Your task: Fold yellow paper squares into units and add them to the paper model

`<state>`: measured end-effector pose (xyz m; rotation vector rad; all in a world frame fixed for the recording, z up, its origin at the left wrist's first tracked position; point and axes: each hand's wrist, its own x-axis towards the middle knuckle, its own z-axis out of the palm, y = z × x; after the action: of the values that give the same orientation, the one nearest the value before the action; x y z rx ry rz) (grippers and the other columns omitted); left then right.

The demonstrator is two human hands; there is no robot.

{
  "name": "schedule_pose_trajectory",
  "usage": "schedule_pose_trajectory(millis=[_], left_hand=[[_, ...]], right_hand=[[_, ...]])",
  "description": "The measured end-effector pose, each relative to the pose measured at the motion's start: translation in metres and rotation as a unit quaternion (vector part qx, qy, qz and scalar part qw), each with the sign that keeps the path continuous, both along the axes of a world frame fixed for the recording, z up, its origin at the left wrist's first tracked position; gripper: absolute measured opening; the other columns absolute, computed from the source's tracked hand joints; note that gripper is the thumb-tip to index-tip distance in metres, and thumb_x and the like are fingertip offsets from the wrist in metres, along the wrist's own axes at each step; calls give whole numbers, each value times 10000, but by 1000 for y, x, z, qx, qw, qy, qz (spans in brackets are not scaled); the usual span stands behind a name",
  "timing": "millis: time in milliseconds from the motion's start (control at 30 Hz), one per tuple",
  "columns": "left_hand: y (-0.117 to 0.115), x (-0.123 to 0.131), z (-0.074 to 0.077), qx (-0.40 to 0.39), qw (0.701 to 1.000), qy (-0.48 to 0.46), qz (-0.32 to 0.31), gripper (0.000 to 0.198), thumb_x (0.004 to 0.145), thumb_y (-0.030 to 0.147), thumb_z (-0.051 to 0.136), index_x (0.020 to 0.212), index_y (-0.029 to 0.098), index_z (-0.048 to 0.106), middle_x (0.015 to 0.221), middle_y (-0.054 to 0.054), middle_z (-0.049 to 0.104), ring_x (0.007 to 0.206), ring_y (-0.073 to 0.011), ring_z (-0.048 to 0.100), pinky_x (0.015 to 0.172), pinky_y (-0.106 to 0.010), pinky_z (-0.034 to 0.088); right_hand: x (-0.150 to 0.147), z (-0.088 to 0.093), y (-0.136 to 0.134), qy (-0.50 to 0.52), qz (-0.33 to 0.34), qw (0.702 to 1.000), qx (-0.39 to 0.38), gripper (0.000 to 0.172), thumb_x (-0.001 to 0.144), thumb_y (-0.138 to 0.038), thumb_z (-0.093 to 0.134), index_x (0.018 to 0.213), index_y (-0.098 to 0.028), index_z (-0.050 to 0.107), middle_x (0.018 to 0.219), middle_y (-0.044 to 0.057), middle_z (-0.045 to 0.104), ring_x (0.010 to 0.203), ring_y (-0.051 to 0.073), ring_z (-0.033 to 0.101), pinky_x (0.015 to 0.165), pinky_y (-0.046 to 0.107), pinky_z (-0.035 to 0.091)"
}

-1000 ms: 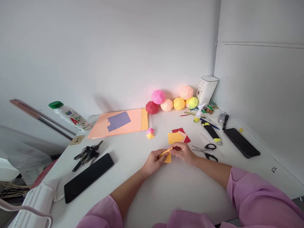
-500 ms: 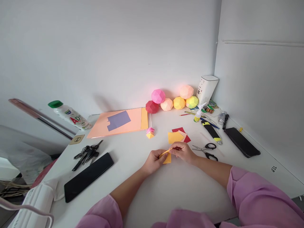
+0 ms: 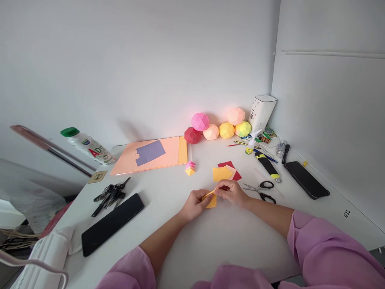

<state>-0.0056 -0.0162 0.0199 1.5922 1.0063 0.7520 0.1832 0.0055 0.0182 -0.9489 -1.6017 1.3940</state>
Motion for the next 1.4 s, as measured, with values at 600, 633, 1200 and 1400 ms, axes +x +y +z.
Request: schedule_pose_trajectory(millis=[600, 633, 1200, 1400], left_hand=[[0, -1, -1, -6, 1000, 7, -3, 391, 834, 474, 459, 789, 134, 647, 594, 14, 456, 542, -97, 365, 485, -216, 308], [1, -1, -1, -6, 1000, 7, -3, 391, 834, 473, 460, 787, 133, 646, 593, 15, 452, 543, -96, 365, 487, -216, 309], [3, 0, -3, -82, 993, -76, 26, 298, 785, 430, 573, 859, 148, 635, 693, -11, 594, 601, -127, 536, 571, -248, 438], [6, 1, -4, -110, 986, -111, 50, 276, 754, 414, 622, 811, 144, 622, 668, -11, 613, 578, -124, 560, 563, -257, 473]], right_hand=[[1, 0, 1, 1, -8, 1000, -21, 263, 708, -408, 683, 710, -161, 591, 607, -31, 525, 466, 71, 428, 450, 219, 356], [2, 0, 1, 1, -5, 1000, -17, 255, 730, -406, 663, 722, -161, 595, 618, -29, 527, 470, 70, 431, 459, 219, 363], [1, 1, -3, -25, -10, 999, 21, 261, 824, -407, 551, 816, -155, 617, 583, -30, 516, 463, 80, 464, 472, 217, 387], [0, -1, -3, -38, -2, 999, 19, 247, 802, -399, 578, 833, -158, 626, 676, -5, 588, 470, 74, 481, 469, 209, 408]])
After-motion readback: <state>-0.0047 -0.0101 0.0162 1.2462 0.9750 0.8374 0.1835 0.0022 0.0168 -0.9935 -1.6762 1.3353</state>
